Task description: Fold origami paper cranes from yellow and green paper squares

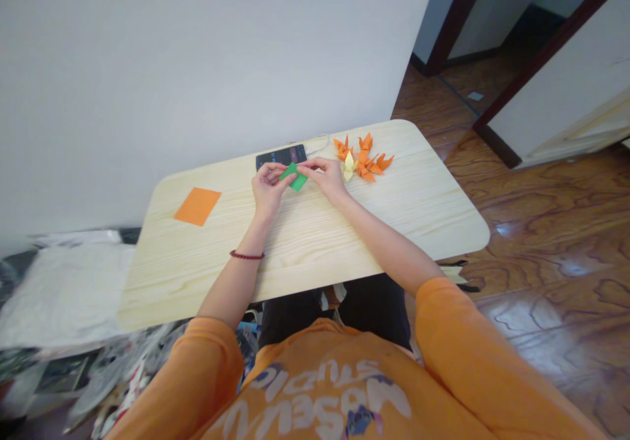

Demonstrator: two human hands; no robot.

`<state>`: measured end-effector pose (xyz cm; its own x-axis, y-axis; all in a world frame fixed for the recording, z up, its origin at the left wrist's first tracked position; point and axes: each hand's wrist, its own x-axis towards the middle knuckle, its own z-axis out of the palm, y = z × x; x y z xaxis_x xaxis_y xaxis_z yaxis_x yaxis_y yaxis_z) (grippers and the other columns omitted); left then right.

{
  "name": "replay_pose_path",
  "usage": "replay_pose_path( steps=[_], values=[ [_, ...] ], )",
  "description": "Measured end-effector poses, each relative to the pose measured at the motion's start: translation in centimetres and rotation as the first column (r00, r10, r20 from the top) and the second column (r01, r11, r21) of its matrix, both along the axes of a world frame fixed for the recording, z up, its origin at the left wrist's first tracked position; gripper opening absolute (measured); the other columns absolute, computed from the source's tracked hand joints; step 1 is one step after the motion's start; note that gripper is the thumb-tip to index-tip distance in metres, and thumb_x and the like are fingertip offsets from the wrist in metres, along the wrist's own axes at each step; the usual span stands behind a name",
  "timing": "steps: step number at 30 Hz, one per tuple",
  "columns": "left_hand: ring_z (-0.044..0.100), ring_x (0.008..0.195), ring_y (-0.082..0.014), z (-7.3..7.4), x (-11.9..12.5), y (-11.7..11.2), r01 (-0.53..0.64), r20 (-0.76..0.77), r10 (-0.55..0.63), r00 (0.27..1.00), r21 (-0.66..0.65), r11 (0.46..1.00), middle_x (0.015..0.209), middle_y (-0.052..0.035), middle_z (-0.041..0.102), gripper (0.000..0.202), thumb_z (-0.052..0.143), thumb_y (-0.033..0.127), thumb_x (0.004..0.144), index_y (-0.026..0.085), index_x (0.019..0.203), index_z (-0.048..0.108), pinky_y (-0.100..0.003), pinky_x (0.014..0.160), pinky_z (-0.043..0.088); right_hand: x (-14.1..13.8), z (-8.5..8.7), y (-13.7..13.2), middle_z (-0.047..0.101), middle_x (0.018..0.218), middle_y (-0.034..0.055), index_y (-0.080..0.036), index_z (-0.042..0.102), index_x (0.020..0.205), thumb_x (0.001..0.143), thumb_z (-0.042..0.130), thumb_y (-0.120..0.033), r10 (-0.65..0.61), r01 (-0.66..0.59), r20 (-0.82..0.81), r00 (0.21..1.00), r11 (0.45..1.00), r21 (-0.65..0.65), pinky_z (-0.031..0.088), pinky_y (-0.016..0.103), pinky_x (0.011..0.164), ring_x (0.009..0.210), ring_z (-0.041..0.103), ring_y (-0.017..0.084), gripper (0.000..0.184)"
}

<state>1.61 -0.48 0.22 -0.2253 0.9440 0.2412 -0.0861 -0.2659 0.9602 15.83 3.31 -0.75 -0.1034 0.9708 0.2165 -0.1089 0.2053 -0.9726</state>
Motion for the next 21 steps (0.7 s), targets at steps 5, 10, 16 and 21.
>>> replay_pose_path(
  steps=[5,10,16,21],
  values=[
    [0.066,0.072,-0.0125,-0.05,0.0,-0.01,-0.008,-0.01,0.008,1.0,0.007,1.0,0.078,-0.0001,0.069,0.031,0.083,0.022,0.056,0.019,0.078,0.061,-0.024,0.068,0.05,-0.02,0.01,-0.07,0.069,0.071,0.0021,-0.019,0.073,0.071,0.061,0.077,-0.039,0.001,-0.001,-0.025,1.0,1.0,-0.005,0.043,0.024,0.054,0.065,0.056,0.013,0.023],
    [0.065,0.073,-0.0126,-0.04,0.01,-0.04,-0.008,-0.009,0.008,1.0,0.003,1.0,0.078,0.0,0.069,0.029,0.082,0.02,0.058,0.019,0.078,0.061,-0.025,0.07,0.05,-0.1,0.15,-0.08,0.068,0.07,0.0023,-0.019,0.07,0.069,0.061,0.077,-0.041,-0.019,0.019,-0.003,1.0,1.0,-0.009,0.045,0.026,0.054,0.067,0.058,0.014,0.025],
    [0.066,0.075,-0.0143,-0.03,-0.02,-0.06,-0.002,-0.007,0.002,1.0,-0.011,1.0,0.08,-0.0011,0.068,0.029,0.082,0.017,0.059,0.019,0.079,0.061,-0.027,0.073,0.051,-0.15,0.3,-0.1,0.064,0.066,0.0019,-0.018,0.067,0.067,0.062,0.076,-0.044,-0.009,0.009,0.018,1.0,1.0,-0.001,0.045,0.026,0.056,0.066,0.057,0.014,0.028],
    [0.067,0.076,-0.015,-0.13,0.03,0.04,0.004,0.006,-0.004,1.0,-0.005,1.0,0.08,-0.0011,0.069,0.029,0.082,0.019,0.059,0.019,0.08,0.062,-0.028,0.074,0.052,-0.16,0.09,0.04,0.062,0.065,0.0006,-0.018,0.065,0.068,0.063,0.075,-0.049,0.012,-0.012,0.01,1.0,1.0,-0.001,0.043,0.025,0.054,0.063,0.055,0.013,0.033]
  ],
)
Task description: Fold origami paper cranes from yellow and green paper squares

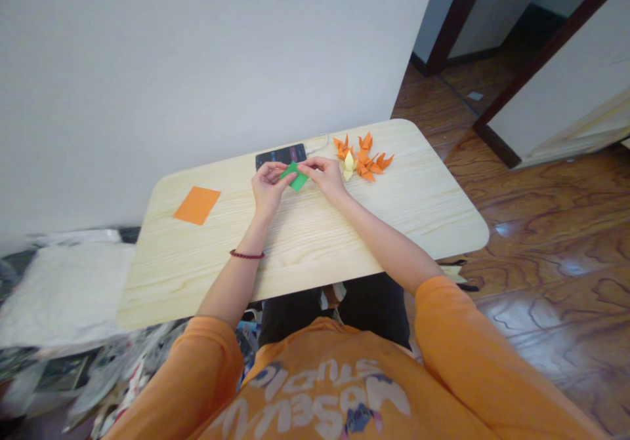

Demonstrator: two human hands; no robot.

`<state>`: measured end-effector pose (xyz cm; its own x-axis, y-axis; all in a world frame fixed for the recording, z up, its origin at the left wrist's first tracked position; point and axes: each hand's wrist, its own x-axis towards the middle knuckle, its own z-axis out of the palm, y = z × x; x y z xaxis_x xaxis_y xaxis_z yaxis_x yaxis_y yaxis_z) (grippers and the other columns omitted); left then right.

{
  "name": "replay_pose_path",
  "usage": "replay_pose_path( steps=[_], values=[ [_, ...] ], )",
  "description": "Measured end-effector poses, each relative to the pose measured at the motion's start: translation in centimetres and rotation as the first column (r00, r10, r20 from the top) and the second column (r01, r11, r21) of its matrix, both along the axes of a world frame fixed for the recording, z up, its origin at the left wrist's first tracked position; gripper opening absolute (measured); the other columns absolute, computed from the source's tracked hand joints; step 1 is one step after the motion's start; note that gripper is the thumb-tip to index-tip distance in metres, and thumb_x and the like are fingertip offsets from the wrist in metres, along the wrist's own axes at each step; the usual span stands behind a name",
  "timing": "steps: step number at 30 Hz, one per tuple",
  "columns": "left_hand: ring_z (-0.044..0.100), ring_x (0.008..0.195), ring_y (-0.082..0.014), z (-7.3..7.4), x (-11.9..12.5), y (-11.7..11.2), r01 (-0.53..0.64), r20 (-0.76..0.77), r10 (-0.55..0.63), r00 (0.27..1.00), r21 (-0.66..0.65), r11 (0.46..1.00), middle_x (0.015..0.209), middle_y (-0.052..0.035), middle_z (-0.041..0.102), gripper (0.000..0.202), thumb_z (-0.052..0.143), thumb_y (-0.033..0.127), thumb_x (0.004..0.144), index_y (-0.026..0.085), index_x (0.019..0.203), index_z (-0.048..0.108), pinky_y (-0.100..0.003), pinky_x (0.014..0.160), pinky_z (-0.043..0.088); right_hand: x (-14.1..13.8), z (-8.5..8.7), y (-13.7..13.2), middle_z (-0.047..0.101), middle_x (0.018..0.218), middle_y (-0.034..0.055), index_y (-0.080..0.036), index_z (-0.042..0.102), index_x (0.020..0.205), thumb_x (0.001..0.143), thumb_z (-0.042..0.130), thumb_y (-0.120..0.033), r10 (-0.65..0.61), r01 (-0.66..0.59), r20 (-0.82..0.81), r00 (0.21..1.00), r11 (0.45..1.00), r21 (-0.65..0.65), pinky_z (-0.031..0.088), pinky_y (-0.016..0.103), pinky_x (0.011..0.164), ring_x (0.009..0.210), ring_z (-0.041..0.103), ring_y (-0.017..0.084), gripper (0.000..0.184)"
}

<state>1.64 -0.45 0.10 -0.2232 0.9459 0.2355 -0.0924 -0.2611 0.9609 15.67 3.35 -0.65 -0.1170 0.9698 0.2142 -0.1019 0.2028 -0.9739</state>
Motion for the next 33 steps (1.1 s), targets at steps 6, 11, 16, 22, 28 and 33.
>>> replay_pose_path(
  steps=[6,11,16,22,28,33],
  values=[
    [0.068,0.075,-0.0146,-0.45,-0.2,0.36,-0.053,0.046,0.053,0.998,0.008,0.999,0.078,-0.0006,0.07,0.033,0.083,0.025,0.059,0.019,0.084,0.062,-0.029,0.076,0.053,-0.18,0.03,-0.04,0.055,0.057,-0.0032,-0.018,0.063,0.068,0.055,0.078,-0.057,0.015,-0.022,-0.082,0.997,0.996,-0.087,0.029,0.021,0.044,0.049,0.039,0.006,0.044],
    [0.069,0.076,-0.0162,-0.66,-0.28,0.49,-0.079,0.073,0.08,0.994,-0.012,0.997,0.077,-0.0011,0.07,0.033,0.083,0.025,0.06,0.019,0.085,0.062,-0.031,0.077,0.054,-0.26,0.0,-0.02,0.056,0.061,-0.0025,-0.018,0.063,0.069,0.051,0.078,-0.059,-0.007,-0.008,-0.112,0.994,0.99,-0.139,0.026,0.021,0.044,0.051,0.039,0.007,0.048],
    [0.07,0.071,-0.0149,-0.42,-0.09,0.35,-0.094,0.084,0.092,0.992,0.018,0.995,0.074,-0.0008,0.071,0.034,0.083,0.025,0.058,0.018,0.083,0.062,-0.028,0.072,0.055,-0.27,0.05,-0.06,0.053,0.058,-0.0037,-0.018,0.062,0.068,0.051,0.078,-0.061,-0.001,-0.017,-0.119,0.993,0.989,-0.148,0.024,0.021,0.044,0.049,0.036,0.006,0.049],
    [0.068,0.064,-0.0134,-0.47,-0.12,0.39,-0.111,0.08,0.109,0.991,0.027,0.993,0.07,-0.0007,0.071,0.031,0.083,0.026,0.056,0.017,0.079,0.064,-0.025,0.066,0.055,-0.25,0.38,-0.3,0.052,0.054,-0.0044,-0.017,0.064,0.066,0.049,0.081,-0.056,-0.002,-0.029,-0.178,0.984,0.985,-0.171,0.022,0.021,0.043,0.048,0.034,0.005,0.046],
    [0.068,0.064,-0.0139,-0.13,-0.25,0.22,-0.073,0.057,0.073,0.996,-0.005,0.997,0.072,-0.0025,0.073,0.031,0.081,0.029,0.059,0.017,0.085,0.069,-0.026,0.064,0.056,-0.2,0.19,-0.07,0.055,0.058,-0.0035,-0.017,0.064,0.066,0.05,0.081,-0.051,-0.018,-0.019,-0.19,0.982,0.981,-0.192,0.024,0.021,0.044,0.051,0.038,0.005,0.041],
    [0.068,0.063,-0.0143,0.27,-0.21,-0.05,-0.09,0.044,0.092,0.995,-0.04,0.995,0.07,-0.0035,0.072,0.031,0.081,0.03,0.059,0.016,0.084,0.07,-0.026,0.062,0.056,-0.13,0.11,0.02,0.058,0.061,-0.0026,-0.017,0.066,0.067,0.052,0.079,-0.049,-0.024,-0.007,-0.159,0.987,0.981,-0.192,0.027,0.021,0.045,0.052,0.04,0.006,0.038]
  ],
)
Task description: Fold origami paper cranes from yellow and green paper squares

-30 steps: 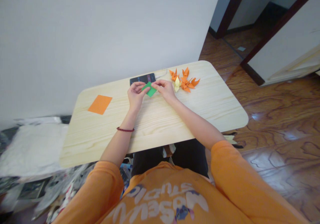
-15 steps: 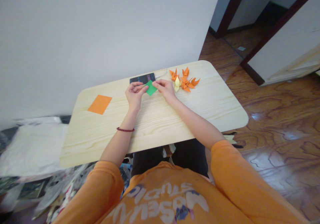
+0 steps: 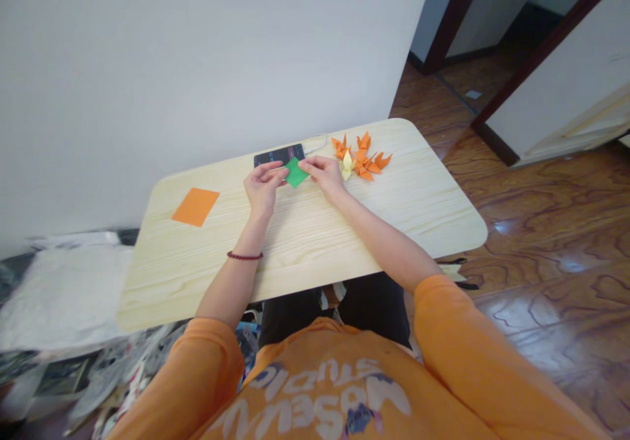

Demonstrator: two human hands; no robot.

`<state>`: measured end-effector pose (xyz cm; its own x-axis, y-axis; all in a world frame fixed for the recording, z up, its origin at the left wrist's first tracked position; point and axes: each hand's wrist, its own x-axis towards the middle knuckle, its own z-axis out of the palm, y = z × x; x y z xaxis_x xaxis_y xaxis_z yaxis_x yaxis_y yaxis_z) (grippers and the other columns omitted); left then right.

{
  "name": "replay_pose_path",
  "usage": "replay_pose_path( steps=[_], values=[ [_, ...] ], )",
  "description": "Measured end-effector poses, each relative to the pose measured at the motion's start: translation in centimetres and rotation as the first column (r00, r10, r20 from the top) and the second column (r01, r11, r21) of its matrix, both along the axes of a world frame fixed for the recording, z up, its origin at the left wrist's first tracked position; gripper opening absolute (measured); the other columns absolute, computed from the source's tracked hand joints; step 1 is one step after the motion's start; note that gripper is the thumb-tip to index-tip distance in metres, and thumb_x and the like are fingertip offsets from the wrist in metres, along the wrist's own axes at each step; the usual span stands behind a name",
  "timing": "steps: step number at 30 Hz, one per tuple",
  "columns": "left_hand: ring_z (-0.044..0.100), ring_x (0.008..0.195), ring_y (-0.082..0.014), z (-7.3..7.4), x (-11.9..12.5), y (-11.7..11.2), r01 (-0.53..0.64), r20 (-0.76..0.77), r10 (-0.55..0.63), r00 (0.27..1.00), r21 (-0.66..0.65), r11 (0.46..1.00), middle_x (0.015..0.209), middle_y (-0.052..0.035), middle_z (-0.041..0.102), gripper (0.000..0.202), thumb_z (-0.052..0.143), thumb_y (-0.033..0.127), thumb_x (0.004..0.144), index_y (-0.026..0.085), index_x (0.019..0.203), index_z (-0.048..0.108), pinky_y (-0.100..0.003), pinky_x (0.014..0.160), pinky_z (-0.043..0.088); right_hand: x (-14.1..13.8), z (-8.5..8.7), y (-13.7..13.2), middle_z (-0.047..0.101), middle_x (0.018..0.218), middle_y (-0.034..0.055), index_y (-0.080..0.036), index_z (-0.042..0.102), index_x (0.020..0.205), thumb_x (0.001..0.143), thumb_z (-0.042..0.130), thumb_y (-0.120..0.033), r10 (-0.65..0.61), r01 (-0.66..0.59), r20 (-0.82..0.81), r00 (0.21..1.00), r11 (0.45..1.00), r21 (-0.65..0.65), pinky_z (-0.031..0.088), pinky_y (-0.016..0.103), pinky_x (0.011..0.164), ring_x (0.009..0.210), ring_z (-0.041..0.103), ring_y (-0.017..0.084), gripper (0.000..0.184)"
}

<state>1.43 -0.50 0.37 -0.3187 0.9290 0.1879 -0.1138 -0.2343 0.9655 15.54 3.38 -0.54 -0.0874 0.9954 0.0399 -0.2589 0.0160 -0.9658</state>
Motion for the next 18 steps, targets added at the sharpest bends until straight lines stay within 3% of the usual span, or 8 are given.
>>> replay_pose_path(
  steps=[12,18],
  values=[
    [0.068,0.072,-0.0141,-0.92,-0.41,0.49,-0.073,0.138,0.09,0.986,-0.125,0.989,0.076,-0.0033,0.071,0.045,0.083,0.04,0.056,0.018,0.092,0.067,-0.024,0.065,0.054,0.26,0.34,0.02,0.06,0.057,0.0001,-0.015,0.066,0.063,0.053,0.08,-0.046,0.065,-0.063,0.082,0.994,0.998,-0.03,0.029,0.021,0.044,0.05,0.04,0.006,0.036],
    [0.067,0.069,-0.0141,-0.7,-0.65,0.37,-0.063,0.087,0.075,0.993,-0.13,0.989,0.072,-0.003,0.071,0.042,0.082,0.037,0.057,0.017,0.09,0.067,-0.025,0.065,0.054,0.38,0.23,0.23,0.061,0.06,0.0006,-0.016,0.065,0.064,0.054,0.078,-0.044,0.09,-0.088,0.065,0.994,0.996,-0.026,0.03,0.021,0.046,0.053,0.043,0.007,0.032]
  ],
)
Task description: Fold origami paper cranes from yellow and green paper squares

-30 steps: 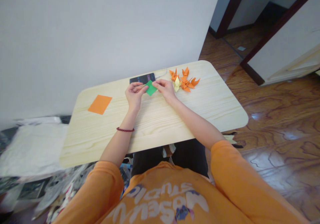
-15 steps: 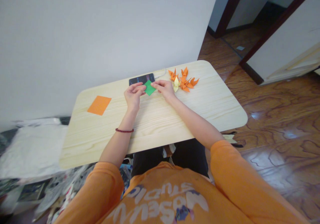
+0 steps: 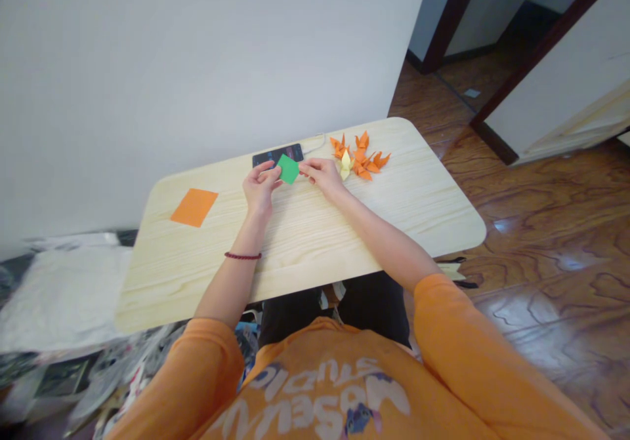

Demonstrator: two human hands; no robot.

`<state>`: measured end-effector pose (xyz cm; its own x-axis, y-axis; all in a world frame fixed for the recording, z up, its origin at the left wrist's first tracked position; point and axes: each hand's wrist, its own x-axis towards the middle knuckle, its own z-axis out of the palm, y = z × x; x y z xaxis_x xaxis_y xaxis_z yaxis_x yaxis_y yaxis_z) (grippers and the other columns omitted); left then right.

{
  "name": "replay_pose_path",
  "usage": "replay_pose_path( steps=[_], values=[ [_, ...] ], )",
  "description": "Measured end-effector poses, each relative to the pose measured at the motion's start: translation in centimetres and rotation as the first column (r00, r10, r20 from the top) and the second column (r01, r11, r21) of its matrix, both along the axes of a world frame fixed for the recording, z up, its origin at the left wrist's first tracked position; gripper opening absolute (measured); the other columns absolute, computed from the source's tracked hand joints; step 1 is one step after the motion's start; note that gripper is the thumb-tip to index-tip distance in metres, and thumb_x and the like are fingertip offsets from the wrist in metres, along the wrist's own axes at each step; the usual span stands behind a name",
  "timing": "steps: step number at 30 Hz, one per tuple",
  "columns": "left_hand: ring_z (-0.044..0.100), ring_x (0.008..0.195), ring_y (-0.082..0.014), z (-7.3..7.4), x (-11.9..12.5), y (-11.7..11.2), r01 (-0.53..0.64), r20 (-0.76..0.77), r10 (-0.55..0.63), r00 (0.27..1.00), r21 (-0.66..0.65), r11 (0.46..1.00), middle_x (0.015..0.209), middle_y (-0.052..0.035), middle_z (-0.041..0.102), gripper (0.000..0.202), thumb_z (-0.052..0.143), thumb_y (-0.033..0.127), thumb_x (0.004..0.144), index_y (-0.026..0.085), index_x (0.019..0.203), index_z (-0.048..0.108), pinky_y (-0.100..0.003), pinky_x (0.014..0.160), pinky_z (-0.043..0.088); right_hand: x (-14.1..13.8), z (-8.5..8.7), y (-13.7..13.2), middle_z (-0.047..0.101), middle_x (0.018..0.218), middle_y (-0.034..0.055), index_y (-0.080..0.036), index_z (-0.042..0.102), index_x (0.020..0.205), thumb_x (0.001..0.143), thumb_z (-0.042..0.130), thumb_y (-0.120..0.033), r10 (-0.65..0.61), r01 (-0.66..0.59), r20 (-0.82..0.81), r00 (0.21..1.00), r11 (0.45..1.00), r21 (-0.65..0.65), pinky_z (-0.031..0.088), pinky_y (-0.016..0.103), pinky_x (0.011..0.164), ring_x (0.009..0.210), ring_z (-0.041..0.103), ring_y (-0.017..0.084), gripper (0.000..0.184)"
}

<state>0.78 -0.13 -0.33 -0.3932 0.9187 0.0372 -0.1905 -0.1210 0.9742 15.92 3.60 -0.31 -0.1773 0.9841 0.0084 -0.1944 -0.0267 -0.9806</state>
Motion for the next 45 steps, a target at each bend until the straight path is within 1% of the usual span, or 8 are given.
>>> replay_pose_path(
  steps=[6,9,15,21,30,35,41,45],
  values=[
    [0.068,0.07,-0.0166,-0.3,-0.1,0.0,0.164,-0.082,-0.168,0.982,-0.056,0.985,0.077,-0.0054,0.073,0.04,0.084,0.035,0.053,0.015,0.085,0.067,-0.03,0.069,0.056,0.1,-0.2,-0.2,0.059,0.059,0.0005,-0.014,0.064,0.065,0.057,0.076,-0.045,0.04,-0.043,0.107,0.994,0.999,0.029,0.026,0.024,0.047,0.049,0.038,0.007,0.034],
    [0.068,0.072,-0.0165,-0.3,0.1,0.0,0.17,-0.137,-0.176,0.975,-0.049,0.984,0.082,-0.0063,0.074,0.039,0.084,0.033,0.052,0.015,0.082,0.068,-0.03,0.071,0.055,0.0,-0.2,-0.3,0.057,0.058,-0.0003,-0.015,0.063,0.064,0.059,0.074,-0.046,0.058,-0.072,0.163,0.985,0.994,0.082,0.027,0.024,0.049,0.051,0.039,0.008,0.034],
    [0.067,0.065,-0.0149,-0.2,0.1,0.1,0.187,-0.13,-0.193,0.972,-0.057,0.981,0.073,-0.0026,0.072,0.042,0.084,0.029,0.051,0.016,0.087,0.067,-0.028,0.067,0.054,0.1,-0.2,-0.3,0.054,0.059,-0.0019,-0.016,0.061,0.062,0.064,0.07,-0.04,0.039,-0.08,0.235,0.971,0.983,0.166,0.032,0.023,0.054,0.059,0.043,0.01,0.026],
    [0.068,0.065,-0.0187,-0.4,-0.9,0.4,0.189,-0.072,-0.197,0.978,-0.106,0.976,0.07,-0.005,0.071,0.042,0.083,0.025,0.054,0.014,0.09,0.066,-0.035,0.071,0.057,0.2,-0.6,0.2,0.053,0.055,-0.0027,-0.017,0.058,0.059,0.064,0.073,-0.04,0.035,-0.053,0.192,0.981,0.995,0.088,0.03,0.022,0.05,0.053,0.04,0.008,0.028],
    [0.067,0.06,-0.0145,-0.4,-1.9,0.5,0.231,-0.066,-0.235,0.97,-0.067,0.971,0.065,-0.0035,0.071,0.044,0.083,0.032,0.055,0.015,0.092,0.069,-0.032,0.073,0.058,0.2,-0.5,0.6,0.051,0.05,-0.0036,-0.017,0.056,0.056,0.061,0.078,-0.039,-0.03,0.037,0.126,0.992,0.998,-0.053,0.024,0.022,0.042,0.043,0.037,0.006,0.031],
    [0.069,0.065,-0.0153,-0.2,-1.7,0.5,0.272,-0.026,-0.273,0.962,-0.042,0.961,0.073,-0.0056,0.073,0.048,0.082,0.033,0.058,0.016,0.101,0.069,-0.033,0.077,0.058,0.3,-0.1,0.3,0.051,0.051,-0.0035,-0.016,0.058,0.057,0.064,0.077,-0.036,-0.05,0.056,0.093,0.994,0.997,-0.057,0.027,0.022,0.042,0.044,0.038,0.006,0.028],
    [0.068,0.066,-0.0132,0.0,-0.9,0.2,0.237,0.039,-0.236,0.971,-0.04,0.971,0.073,-0.0037,0.071,0.035,0.08,0.027,0.061,0.016,0.092,0.069,-0.03,0.076,0.057,0.1,-0.5,0.3,0.059,0.061,-0.0035,-0.018,0.061,0.07,0.06,0.075,-0.027,-0.127,0.126,-0.025,0.992,0.991,-0.048,0.032,0.02,0.044,0.054,0.049,0.008,0.02],
    [0.067,0.068,-0.0118,0.3,-0.6,0.1,0.266,0.107,-0.26,0.96,-0.052,0.962,0.076,-0.0022,0.071,0.033,0.081,0.025,0.063,0.019,0.093,0.069,-0.027,0.073,0.057,0.0,-0.7,0.5,0.061,0.067,-0.0032,-0.018,0.061,0.073,0.058,0.073,-0.027,-0.103,0.095,-0.084,0.991,0.991,-0.09,0.034,0.019,0.047,0.057,0.051,0.007,0.021]
  ],
)
